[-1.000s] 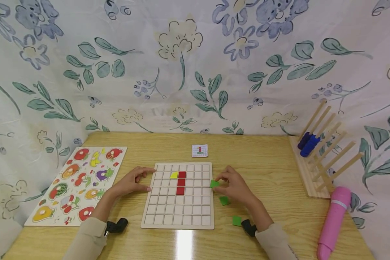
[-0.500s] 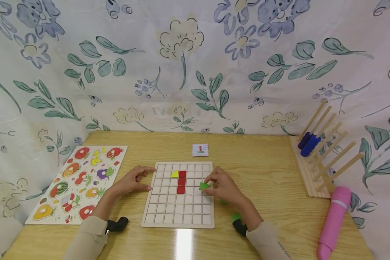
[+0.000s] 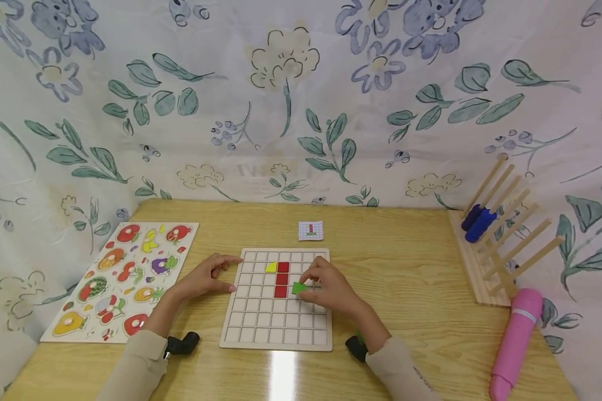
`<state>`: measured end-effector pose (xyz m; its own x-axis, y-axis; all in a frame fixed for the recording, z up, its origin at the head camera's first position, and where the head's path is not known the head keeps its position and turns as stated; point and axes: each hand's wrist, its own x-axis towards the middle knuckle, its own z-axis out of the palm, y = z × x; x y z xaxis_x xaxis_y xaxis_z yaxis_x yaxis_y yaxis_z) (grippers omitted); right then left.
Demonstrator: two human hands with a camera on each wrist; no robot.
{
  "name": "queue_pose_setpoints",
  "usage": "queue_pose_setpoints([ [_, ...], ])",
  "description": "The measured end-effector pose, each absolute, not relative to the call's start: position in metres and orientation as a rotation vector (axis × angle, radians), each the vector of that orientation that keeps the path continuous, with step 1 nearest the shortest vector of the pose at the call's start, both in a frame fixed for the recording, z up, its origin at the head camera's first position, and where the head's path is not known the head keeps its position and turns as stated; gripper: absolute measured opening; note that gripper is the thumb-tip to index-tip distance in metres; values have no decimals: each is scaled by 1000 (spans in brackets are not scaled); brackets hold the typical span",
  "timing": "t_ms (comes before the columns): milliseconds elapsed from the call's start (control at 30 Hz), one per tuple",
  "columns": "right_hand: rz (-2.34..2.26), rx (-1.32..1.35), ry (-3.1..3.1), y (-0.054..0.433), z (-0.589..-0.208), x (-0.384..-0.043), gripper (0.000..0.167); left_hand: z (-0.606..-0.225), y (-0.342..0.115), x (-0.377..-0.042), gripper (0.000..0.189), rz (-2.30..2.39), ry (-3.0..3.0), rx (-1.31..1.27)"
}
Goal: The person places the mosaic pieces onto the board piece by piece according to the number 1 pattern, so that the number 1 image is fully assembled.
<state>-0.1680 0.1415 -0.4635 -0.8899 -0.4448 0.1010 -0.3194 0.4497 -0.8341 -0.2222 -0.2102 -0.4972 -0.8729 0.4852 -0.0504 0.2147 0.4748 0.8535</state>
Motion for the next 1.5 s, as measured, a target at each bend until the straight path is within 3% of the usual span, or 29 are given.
queue_pose_setpoints([
  [1000,-1348,-797,2515,89,-460,-165,17,-497,-210,-223,64,1357,2439,567],
  [1500,-1116,-812,2624,72,-463,-166,19,-459,-197,-203,59,1362,2433,550],
])
